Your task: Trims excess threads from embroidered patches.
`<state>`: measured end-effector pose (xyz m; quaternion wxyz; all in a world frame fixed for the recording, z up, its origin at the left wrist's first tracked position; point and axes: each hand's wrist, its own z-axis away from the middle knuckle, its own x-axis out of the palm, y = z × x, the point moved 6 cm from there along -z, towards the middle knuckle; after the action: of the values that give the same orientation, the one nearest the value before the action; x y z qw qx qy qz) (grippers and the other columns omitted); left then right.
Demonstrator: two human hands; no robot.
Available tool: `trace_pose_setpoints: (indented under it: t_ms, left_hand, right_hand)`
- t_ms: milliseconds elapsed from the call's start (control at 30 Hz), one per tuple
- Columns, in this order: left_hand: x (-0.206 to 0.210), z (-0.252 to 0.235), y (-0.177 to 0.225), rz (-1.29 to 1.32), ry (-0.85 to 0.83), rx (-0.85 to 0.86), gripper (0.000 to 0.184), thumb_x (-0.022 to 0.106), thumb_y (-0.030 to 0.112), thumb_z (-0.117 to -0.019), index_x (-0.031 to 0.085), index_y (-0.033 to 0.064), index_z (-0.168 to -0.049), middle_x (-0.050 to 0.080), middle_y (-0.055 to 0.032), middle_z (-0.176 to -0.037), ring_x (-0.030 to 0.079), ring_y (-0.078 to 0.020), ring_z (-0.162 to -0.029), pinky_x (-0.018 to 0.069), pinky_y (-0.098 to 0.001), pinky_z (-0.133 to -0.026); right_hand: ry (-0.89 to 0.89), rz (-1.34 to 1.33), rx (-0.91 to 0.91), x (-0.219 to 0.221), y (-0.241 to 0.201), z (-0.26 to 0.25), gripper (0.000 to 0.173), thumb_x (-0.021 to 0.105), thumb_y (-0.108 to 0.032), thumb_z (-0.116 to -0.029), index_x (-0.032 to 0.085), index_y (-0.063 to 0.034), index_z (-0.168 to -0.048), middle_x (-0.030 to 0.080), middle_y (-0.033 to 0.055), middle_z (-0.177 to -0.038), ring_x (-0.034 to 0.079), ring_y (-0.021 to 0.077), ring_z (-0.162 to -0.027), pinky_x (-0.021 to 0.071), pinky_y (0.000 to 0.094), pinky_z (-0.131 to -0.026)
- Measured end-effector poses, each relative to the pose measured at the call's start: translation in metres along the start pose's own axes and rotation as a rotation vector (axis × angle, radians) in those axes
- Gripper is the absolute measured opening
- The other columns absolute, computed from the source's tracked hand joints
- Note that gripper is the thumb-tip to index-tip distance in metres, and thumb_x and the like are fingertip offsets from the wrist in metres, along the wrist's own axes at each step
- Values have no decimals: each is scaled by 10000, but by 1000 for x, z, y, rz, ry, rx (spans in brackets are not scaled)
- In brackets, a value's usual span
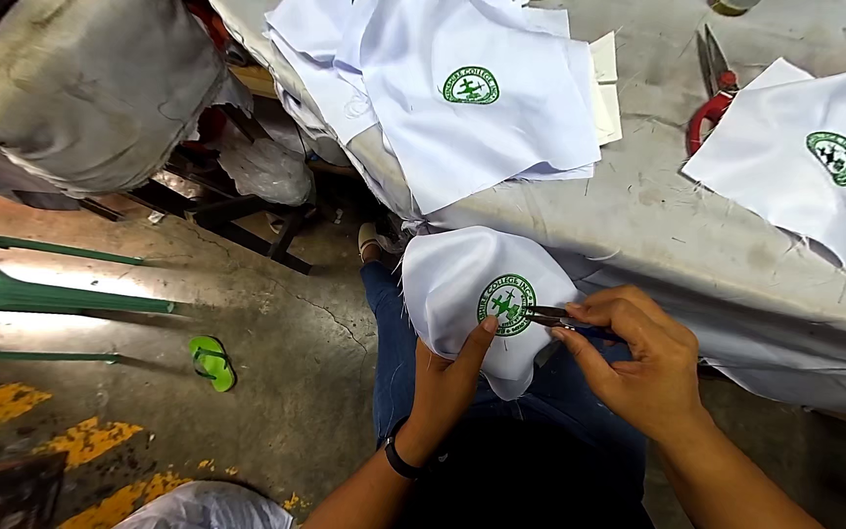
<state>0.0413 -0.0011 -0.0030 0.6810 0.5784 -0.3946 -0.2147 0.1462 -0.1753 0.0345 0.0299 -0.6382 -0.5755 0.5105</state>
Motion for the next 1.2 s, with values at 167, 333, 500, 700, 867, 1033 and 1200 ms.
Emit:
trace_pose_setpoints:
  t_ms: [167,333,500,700,867,1033,1200]
  left_hand:
    - [0,2,0,-1,-1,19,278,660,-38,-920,598,17,-1186,738,-1,-1004,717,-86,-956,601,-297,-906]
    - [0,1,1,0,7,2,283,660,-24,-930,586,12,-1201,737,-10,-1013,719,-95,-958,605,-311,-907]
    - [0,2,0,19,24,-1,286,652,-39,-927,588,15,-1200,738,-6,-1014,719,-93,-959,603,-305,-908]
    - [1,3,-1,97,44,-38,283,632,-51,-933,580,16,-1203,736,-19,-1023,718,-107,-968,601,-317,-913]
    - [1,3,-3,153,67,-85,271,625,-50,-936,579,14,-1195,739,-32,-1015,724,-120,-953,607,-330,-901]
    - [2,5,-4,183,91,-93,275,618,-48,-940,565,12,-1203,734,-40,-1020,723,-127,-961,605,-334,-909]
    - [2,6,-5,200,78,-99,266,615,-44,-945,566,3,-1202,736,-46,-1018,724,-129,-960,606,-339,-908]
  right_hand:
    - [-6,1,-6,2,0,0,200,709,-243,-944,759,-49,-946,714,78,-949,636,70,-819,497,191,-669]
    - [5,-94,68,8,5,4,248,708,-250,-945,727,-7,-988,688,83,-969,597,16,-774,471,129,-632]
    - [42,-112,47,12,0,6,229,723,-224,-940,734,2,-975,688,94,-957,610,23,-805,481,124,-660]
    - [82,-119,60,15,-2,8,234,728,-213,-931,717,19,-959,682,97,-939,599,16,-784,474,113,-655]
    - [112,-144,83,15,-1,9,238,731,-204,-921,721,30,-960,684,97,-934,603,11,-786,479,110,-655]
    - [147,-168,89,15,-3,11,223,741,-182,-913,724,37,-949,677,97,-925,603,9,-792,478,103,-655]
    - [163,-176,30,16,-6,10,150,733,-120,-922,729,24,-882,684,90,-888,630,21,-803,506,109,-673]
